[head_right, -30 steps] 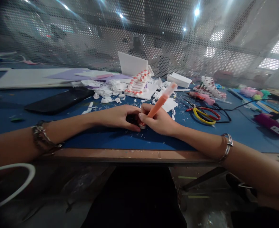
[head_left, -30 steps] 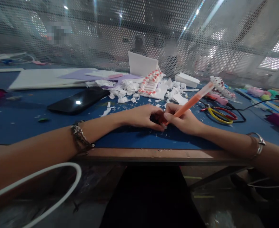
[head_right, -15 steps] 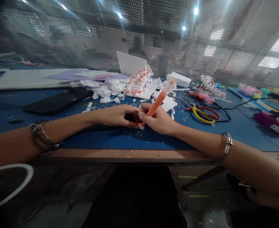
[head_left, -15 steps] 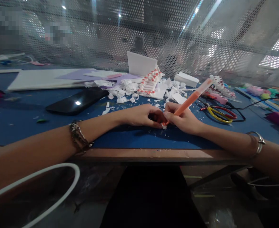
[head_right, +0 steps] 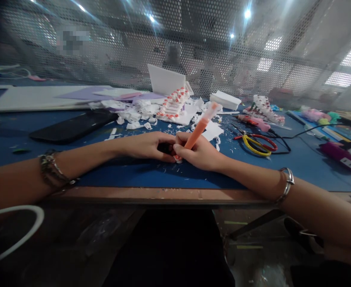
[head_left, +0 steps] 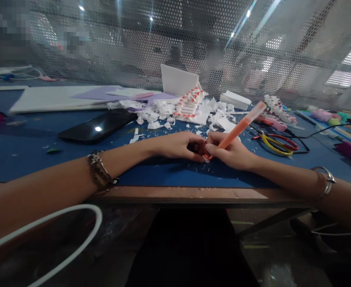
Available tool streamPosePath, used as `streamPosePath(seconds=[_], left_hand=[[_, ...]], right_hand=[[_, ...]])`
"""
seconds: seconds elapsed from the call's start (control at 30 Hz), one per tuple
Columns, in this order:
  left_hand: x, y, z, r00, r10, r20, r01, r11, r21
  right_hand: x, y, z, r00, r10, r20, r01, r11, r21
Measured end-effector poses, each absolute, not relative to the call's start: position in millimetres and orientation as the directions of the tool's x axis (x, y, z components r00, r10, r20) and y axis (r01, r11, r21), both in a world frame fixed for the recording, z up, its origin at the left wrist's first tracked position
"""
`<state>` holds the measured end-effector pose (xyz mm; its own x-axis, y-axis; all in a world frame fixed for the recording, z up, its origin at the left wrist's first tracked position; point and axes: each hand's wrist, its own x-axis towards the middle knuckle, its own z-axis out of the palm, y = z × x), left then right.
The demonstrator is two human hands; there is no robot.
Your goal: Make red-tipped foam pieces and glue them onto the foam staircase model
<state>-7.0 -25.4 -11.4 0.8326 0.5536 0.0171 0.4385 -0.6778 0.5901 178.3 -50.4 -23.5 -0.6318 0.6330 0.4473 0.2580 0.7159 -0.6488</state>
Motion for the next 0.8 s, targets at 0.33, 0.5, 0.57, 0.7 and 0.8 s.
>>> streamPosePath(seconds=[0.33,0.5,0.57,0.7,0.8], left_hand=[[-7.4,-26.9,-10.1,0.835,0.55,0.017,0.435,-0.678,0.592],[-6.0,-26.6,-10.6,0.832,0.555,0.015,0.436,-0.671,0.6],[-5.4,-27.5,-9.8,0.825,0.565,0.011,0.452,-0.672,0.587],[-4.7,-30.1,-9.2,0.821,0.571,0.023,0.456,-0.68,0.574],[-4.5,-32.0,-10.3,0.824,0.563,0.065,0.435,-0.702,0.564]], right_hand=[[179.8,-48.4,-24.3,-0.62,0.637,0.458,0.279,0.725,-0.63],[179.8,-49.9,-23.3,-0.651,0.621,0.436,0.246,0.717,-0.652],[179.6,-50.4,-22.9,-0.67,0.61,0.423,0.24,0.717,-0.655],[179.6,-49.6,-22.7,-0.619,0.638,0.459,0.268,0.72,-0.64],[178.9,-50.4,-21.9,-0.639,0.617,0.459,0.23,0.723,-0.651]])
